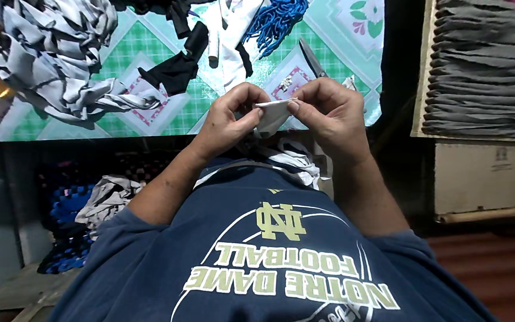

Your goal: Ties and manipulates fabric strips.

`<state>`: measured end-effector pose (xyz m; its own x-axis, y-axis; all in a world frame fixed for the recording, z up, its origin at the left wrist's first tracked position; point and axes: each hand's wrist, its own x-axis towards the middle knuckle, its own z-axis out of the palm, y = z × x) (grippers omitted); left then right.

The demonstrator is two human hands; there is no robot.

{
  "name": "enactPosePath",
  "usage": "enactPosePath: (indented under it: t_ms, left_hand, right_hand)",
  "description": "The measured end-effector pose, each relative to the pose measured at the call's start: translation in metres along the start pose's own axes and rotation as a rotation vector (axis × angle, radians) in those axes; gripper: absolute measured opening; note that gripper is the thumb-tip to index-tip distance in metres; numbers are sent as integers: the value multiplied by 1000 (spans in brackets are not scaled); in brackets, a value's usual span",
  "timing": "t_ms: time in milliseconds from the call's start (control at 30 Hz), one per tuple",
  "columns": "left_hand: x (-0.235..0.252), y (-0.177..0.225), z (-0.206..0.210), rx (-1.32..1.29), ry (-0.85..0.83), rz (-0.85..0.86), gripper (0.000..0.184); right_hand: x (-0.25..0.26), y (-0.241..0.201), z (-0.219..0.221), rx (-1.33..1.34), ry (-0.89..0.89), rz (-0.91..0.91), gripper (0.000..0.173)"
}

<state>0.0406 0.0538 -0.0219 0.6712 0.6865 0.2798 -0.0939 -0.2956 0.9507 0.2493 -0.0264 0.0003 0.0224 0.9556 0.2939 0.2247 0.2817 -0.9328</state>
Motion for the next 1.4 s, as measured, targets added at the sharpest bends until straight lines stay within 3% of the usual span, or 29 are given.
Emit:
enactPosePath:
  t_ms: [433,600,867,1267,1400]
  left_hand:
    - [1,6,2,-238,13,-95,15]
    - [2,5,4,-194,44,-58,16]
    - [1,-4,0,-43,49,168,15]
    - [0,-1,1,52,-48,237,24]
    - [1,-1,0,83,-55,218,14]
  right_hand:
    - [0,3,-2,74,26,-13,4]
    - [-1,3,-2,100,40,-25,4]
    - [-1,4,-2,106,59,-27,5]
    - [-1,2,-1,131,49,-35,5]
    - [-1,2,1,135,48,-44,5]
